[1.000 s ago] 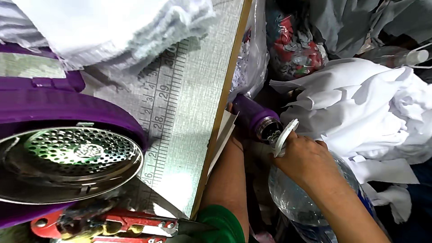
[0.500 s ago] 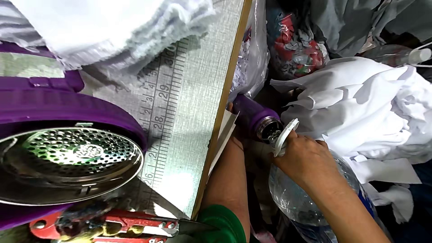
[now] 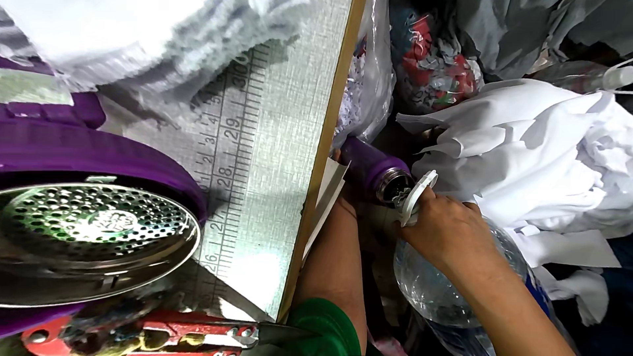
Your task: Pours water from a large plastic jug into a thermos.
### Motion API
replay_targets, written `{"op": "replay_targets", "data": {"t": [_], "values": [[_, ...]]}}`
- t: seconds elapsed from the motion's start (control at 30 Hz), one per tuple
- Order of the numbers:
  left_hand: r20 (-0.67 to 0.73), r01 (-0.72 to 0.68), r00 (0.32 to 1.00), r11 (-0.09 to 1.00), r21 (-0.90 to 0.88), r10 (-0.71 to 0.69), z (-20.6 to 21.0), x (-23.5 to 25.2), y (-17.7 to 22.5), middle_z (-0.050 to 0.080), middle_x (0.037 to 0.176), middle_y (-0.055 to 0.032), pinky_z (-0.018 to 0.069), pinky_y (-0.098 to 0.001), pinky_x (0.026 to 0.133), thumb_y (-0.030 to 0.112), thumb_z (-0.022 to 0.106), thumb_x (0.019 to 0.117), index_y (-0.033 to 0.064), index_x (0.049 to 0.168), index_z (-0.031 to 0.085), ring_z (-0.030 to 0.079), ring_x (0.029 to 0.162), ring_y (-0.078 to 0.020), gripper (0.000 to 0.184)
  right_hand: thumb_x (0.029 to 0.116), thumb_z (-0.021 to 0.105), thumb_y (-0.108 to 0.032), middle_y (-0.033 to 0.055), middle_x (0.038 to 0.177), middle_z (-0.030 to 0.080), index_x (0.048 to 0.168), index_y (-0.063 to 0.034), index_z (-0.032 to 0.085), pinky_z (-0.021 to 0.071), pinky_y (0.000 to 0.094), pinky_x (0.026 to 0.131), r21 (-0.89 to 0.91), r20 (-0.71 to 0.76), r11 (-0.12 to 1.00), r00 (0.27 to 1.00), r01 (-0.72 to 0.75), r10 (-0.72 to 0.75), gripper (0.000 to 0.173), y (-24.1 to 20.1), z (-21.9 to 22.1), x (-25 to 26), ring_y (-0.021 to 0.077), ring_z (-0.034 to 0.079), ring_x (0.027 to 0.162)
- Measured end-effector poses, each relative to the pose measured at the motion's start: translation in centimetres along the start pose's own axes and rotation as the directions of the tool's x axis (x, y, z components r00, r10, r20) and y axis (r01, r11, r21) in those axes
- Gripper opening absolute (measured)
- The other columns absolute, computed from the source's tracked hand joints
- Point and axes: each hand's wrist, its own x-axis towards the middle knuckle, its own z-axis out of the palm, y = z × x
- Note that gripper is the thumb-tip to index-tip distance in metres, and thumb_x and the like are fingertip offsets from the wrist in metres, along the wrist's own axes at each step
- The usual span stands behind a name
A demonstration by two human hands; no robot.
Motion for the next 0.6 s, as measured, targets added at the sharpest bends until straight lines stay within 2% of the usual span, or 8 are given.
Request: {"op": "replay_targets", "data": {"t": [0.2, 0.27, 0.33, 0.37, 0.4, 0.5, 0.53, 0.6], "values": [[-0.033, 0.018, 0.999, 1.000, 0.015, -0.018, -0.1, 0.0, 0.0, 0.068, 0.101, 0.0079, 0.0539, -0.0170, 0.085, 0.029, 0.018, 0.1129, 0.0186, 0.117, 0.056, 0.064, 0.097, 0.0026, 0.039, 0.0786, 0.085, -0.043, 0.0138, 0.090, 0.072, 0.106, -0.0020, 0.068, 0.0496, 0.0536, 0.084, 0.004, -0.002, 1.000, 1.000, 0.003, -0.003, 0.052, -0.1, 0.0, 0.0, 0.0332, 0.070, 0.094], [-0.036, -0.002, 0.999, 1.000, 0.013, 0.003, -0.1, 0.0, -0.1, 0.067, 0.103, 0.0071, 0.0530, -0.0172, 0.086, 0.027, 0.019, 0.1132, 0.0171, 0.120, 0.055, 0.063, 0.098, 0.0022, 0.038, 0.0784, 0.086, -0.043, 0.0135, 0.090, 0.072, 0.106, -0.0023, 0.068, 0.0496, 0.0540, 0.084, 0.005, -0.003, 1.000, 1.000, 0.001, -0.001, 0.052, -0.1, 0.1, 0.0, 0.0329, 0.070, 0.094], [-0.034, -0.013, 0.999, 1.000, -0.004, 0.013, 0.0, 0.0, -0.1, 0.069, 0.100, 0.0074, 0.0541, -0.0166, 0.084, 0.026, 0.019, 0.1125, 0.0175, 0.115, 0.057, 0.065, 0.096, 0.0027, 0.039, 0.0778, 0.086, -0.043, 0.0136, 0.090, 0.072, 0.106, -0.0020, 0.068, 0.0497, 0.0542, 0.084, 0.005, -0.005, 1.000, 1.000, 0.002, -0.002, 0.053, -0.1, 0.1, 0.0, 0.0332, 0.070, 0.093], [-0.029, -0.015, 0.999, 1.000, -0.008, 0.015, -0.1, -0.1, -0.1, 0.068, 0.100, 0.0067, 0.0540, -0.0169, 0.084, 0.027, 0.020, 0.1129, 0.0167, 0.116, 0.057, 0.065, 0.096, 0.0023, 0.039, 0.0776, 0.086, -0.043, 0.0137, 0.090, 0.072, 0.106, -0.0019, 0.067, 0.0496, 0.0540, 0.083, 0.003, -0.006, 1.000, 1.000, 0.003, -0.003, 0.054, -0.1, 0.2, 0.0, 0.0334, 0.070, 0.093], [-0.009, -0.007, 1.000, 1.000, -0.025, 0.007, -0.2, -0.2, -0.1, 0.067, 0.102, 0.0056, 0.0531, -0.0175, 0.085, 0.027, 0.020, 0.1133, 0.0155, 0.119, 0.056, 0.064, 0.097, 0.0015, 0.039, 0.0773, 0.086, -0.044, 0.0135, 0.089, 0.072, 0.105, -0.0019, 0.067, 0.0499, 0.0538, 0.083, -0.002, -0.012, 1.000, 1.000, 0.007, -0.007, 0.054, -0.1, 0.2, -0.1, 0.0332, 0.070, 0.092], [0.044, 0.078, 0.996, 0.990, -0.119, -0.073, -0.3, -0.3, 0.3, 0.071, 0.099, 0.0049, 0.0558, -0.0190, 0.083, 0.032, 0.019, 0.1119, 0.0168, 0.113, 0.059, 0.067, 0.096, -0.0003, 0.043, 0.0774, 0.086, -0.044, 0.0133, 0.088, 0.072, 0.105, -0.0026, 0.068, 0.0500, 0.0536, 0.082, -0.003, -0.017, 1.000, 1.000, 0.008, -0.008, 0.052, -0.1, 0.3, -0.1, 0.0332, 0.070, 0.092], [-0.026, 0.092, 0.995, 0.993, -0.075, -0.094, -0.2, -0.3, 0.5, 0.070, 0.100, 0.0051, 0.0551, -0.0189, 0.084, 0.032, 0.020, 0.1124, 0.0170, 0.115, 0.058, 0.066, 0.096, 0.0001, 0.042, 0.0776, 0.086, -0.044, 0.0135, 0.090, 0.072, 0.105, -0.0027, 0.068, 0.0499, 0.0540, 0.083, -0.003, -0.009, 1.000, 1.000, 0.003, -0.003, 0.052, -0.2, 0.3, -0.1, 0.0332, 0.070, 0.093], [-0.190, 0.128, 0.976, 0.988, 0.089, -0.109, -1.4, 0.6, -0.1, 0.066, 0.109, 0.0073, 0.0512, -0.0182, 0.091, 0.032, 0.023, 0.1127, 0.0188, 0.124, 0.055, 0.062, 0.103, 0.0027, 0.037, 0.0778, 0.086, -0.044, 0.0148, 0.091, 0.072, 0.107, -0.0016, 0.068, 0.0499, 0.0550, 0.085, -0.001, -0.007, 1.000, 1.000, 0.001, -0.001, 0.054, -0.3, 0.2, -0.1, 0.0344, 0.070, 0.095]]}}
